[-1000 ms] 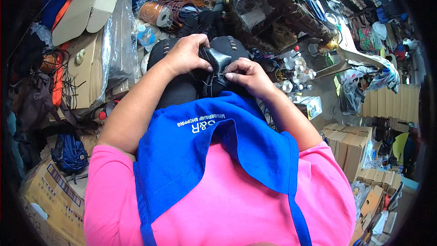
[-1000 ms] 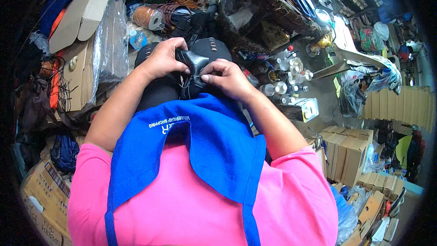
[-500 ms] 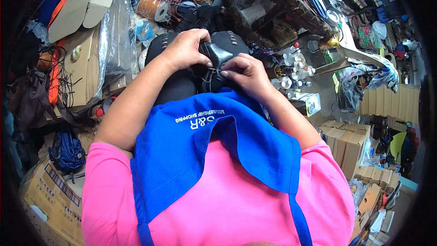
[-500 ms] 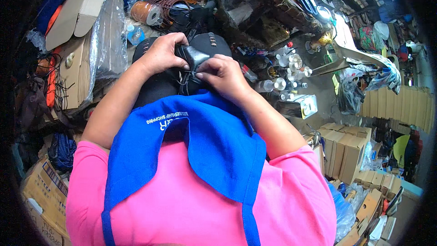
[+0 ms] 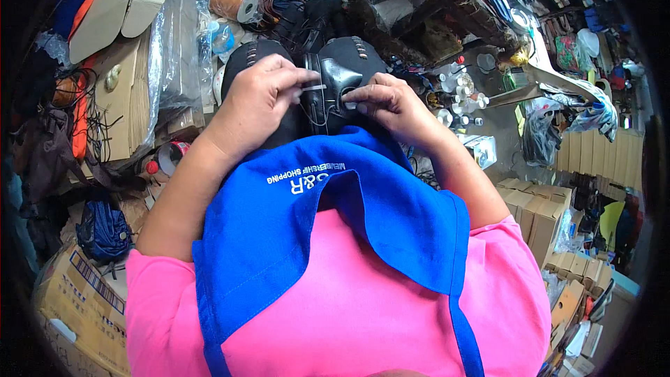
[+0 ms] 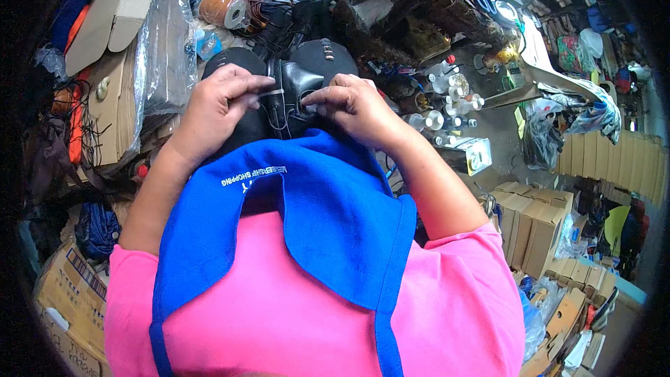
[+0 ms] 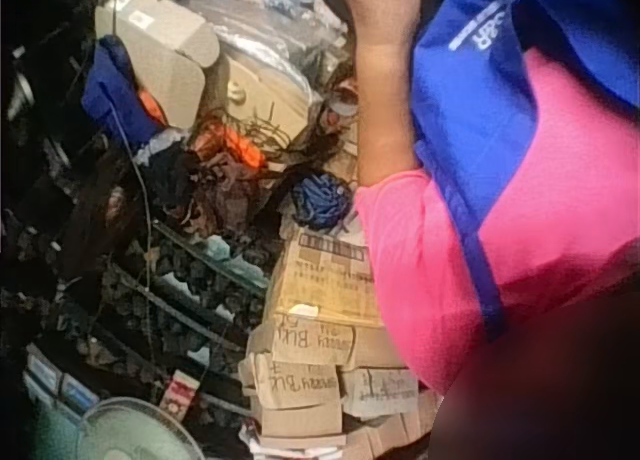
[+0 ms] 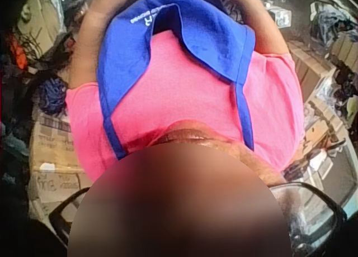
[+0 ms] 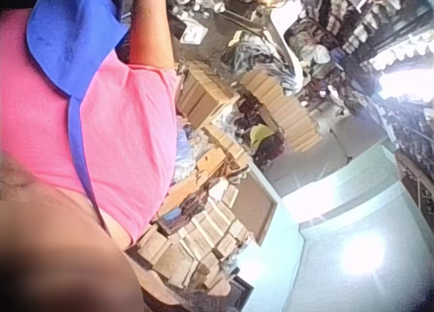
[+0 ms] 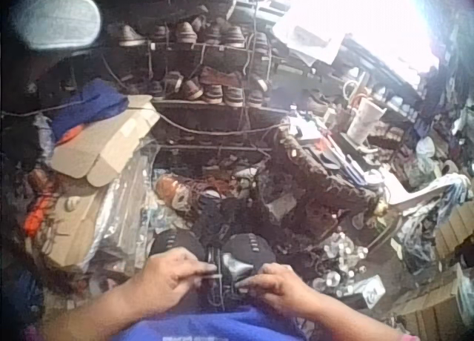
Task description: Sewing the upper part of a black shoe by hand using a needle and thread.
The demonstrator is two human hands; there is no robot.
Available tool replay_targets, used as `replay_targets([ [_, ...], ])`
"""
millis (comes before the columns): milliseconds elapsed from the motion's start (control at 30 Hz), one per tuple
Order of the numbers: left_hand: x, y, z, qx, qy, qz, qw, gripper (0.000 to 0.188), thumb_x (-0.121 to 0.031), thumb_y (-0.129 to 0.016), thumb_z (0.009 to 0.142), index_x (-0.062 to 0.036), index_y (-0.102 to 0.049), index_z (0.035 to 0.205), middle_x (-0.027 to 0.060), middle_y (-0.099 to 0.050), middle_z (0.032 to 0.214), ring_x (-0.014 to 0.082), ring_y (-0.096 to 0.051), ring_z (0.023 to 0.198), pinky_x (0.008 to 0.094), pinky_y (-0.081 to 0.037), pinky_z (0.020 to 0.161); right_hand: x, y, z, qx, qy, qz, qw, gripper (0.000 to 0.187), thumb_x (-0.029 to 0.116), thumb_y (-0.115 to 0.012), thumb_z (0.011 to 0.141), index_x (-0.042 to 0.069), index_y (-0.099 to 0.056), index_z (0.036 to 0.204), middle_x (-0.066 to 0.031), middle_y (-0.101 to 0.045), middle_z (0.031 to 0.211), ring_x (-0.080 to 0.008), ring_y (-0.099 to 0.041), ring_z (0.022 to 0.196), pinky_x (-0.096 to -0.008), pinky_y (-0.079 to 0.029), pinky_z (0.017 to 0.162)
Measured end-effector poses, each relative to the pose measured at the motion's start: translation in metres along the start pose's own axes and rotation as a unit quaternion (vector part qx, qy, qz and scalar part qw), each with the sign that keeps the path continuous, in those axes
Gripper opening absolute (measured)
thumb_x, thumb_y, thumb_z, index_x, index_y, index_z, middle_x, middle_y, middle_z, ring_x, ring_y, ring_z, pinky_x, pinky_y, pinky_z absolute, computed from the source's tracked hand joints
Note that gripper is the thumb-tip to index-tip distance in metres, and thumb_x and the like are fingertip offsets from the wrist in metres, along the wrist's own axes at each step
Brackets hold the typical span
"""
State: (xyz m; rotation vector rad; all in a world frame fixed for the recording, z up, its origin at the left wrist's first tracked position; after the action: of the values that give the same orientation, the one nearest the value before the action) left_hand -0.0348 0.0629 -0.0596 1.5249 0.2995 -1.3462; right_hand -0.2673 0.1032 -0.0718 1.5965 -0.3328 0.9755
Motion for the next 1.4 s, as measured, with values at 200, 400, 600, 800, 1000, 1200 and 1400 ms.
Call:
replay_targets([
  [200, 0.002, -0.003, -0.007, -0.015, -0.016, 0.051, 0.998, 0.024, 0.004, -0.064, 0.074, -0.0045, -0.066, 0.097, 0.0104, -0.062, 0.088, 0.0237, -0.062, 0.078, 0.0303, -0.05, 0.069, 0.014, -0.001, -0.003, 0.019, 0.017, -0.08, 0.996, 0.027, 0.012, -0.065, 0.078, 0.022, -0.069, 0.102, -0.0049, -0.057, 0.077, -0.0227, -0.057, 0.079, -0.0369, -0.041, 0.077],
  [400, 0.0, -0.004, -0.006, -0.034, -0.076, 0.142, 0.986, 0.015, 0.0, -0.065, 0.074, -0.0047, -0.065, 0.088, 0.0096, -0.061, 0.084, 0.0269, -0.061, 0.079, 0.0332, -0.049, 0.068, 0.006, -0.002, -0.007, 0.004, -0.011, -0.116, 0.993, 0.029, 0.011, -0.063, 0.078, 0.025, -0.068, 0.104, -0.0027, -0.056, 0.079, -0.0216, -0.054, 0.083, -0.0371, -0.036, 0.082],
  [600, -0.001, -0.01, 0.0, -0.029, -0.129, 0.124, 0.984, 0.017, 0.001, -0.066, 0.073, -0.0072, -0.067, 0.088, 0.0076, -0.052, 0.077, 0.0237, -0.055, 0.071, 0.0332, -0.046, 0.063, -0.01, 0.004, 0.007, 0.053, -0.041, 0.02, 0.998, 0.029, 0.004, -0.061, 0.077, 0.022, -0.07, 0.097, -0.0042, -0.058, 0.082, -0.02, -0.056, 0.084, -0.0313, -0.044, 0.078],
  [800, 0.002, -0.013, -0.002, -0.009, -0.091, 0.085, 0.992, 0.017, 0.002, -0.065, 0.071, -0.0069, -0.067, 0.085, 0.0094, -0.049, 0.077, 0.0253, -0.054, 0.071, 0.0346, -0.046, 0.063, -0.009, 0.003, 0.01, 0.07, -0.052, 0.05, 0.995, 0.028, -0.002, -0.056, 0.077, 0.011, -0.069, 0.099, -0.0029, -0.051, 0.081, -0.0169, -0.049, 0.085, -0.0277, -0.04, 0.08],
  [1000, -0.002, -0.019, -0.001, -0.01, -0.117, 0.113, 0.987, 0.018, 0.002, -0.065, 0.069, -0.007, -0.067, 0.084, 0.01, -0.049, 0.077, 0.0262, -0.054, 0.069, 0.0355, -0.046, 0.063, -0.009, 0.004, 0.011, 0.078, -0.055, 0.063, 0.993, 0.022, 0.003, -0.06, 0.081, 0.011, -0.07, 0.099, -0.0017, -0.051, 0.082, -0.0154, -0.048, 0.085, -0.0273, -0.04, 0.079],
  [1200, 0.003, -0.012, -0.002, 0.001, -0.141, 0.135, 0.981, 0.027, 0.004, -0.064, 0.068, -0.0102, -0.069, 0.09, 0.0075, -0.048, 0.074, 0.0229, -0.052, 0.069, 0.0328, -0.045, 0.064, -0.016, 0.003, 0.007, 0.078, -0.048, 0.09, 0.992, 0.022, 0.005, -0.063, 0.08, 0.011, -0.071, 0.1, 0.0001, -0.052, 0.079, -0.0129, -0.048, 0.082, -0.0275, -0.04, 0.079],
  [1400, 0.021, -0.014, -0.001, 0.02, -0.087, 0.06, 0.994, 0.029, 0.005, -0.064, 0.069, -0.0114, -0.071, 0.092, 0.0048, -0.049, 0.072, 0.0185, -0.051, 0.071, 0.0284, -0.043, 0.065, -0.018, -0.003, 0.007, 0.049, -0.008, 0.052, 0.997, 0.021, 0.008, -0.066, 0.079, 0.012, -0.071, 0.099, 0.0002, -0.055, 0.075, -0.0136, -0.051, 0.078, -0.0283, -0.04, 0.079],
])
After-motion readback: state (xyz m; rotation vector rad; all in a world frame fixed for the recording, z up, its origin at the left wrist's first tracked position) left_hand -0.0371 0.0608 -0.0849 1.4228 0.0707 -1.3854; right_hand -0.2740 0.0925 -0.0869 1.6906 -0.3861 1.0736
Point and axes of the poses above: each hand's wrist, its own z-axis towards the middle knuckle, its own y-axis out of the back of the hand, x = y × z, the point moved 2 cm from there along z, towards the middle knuckle
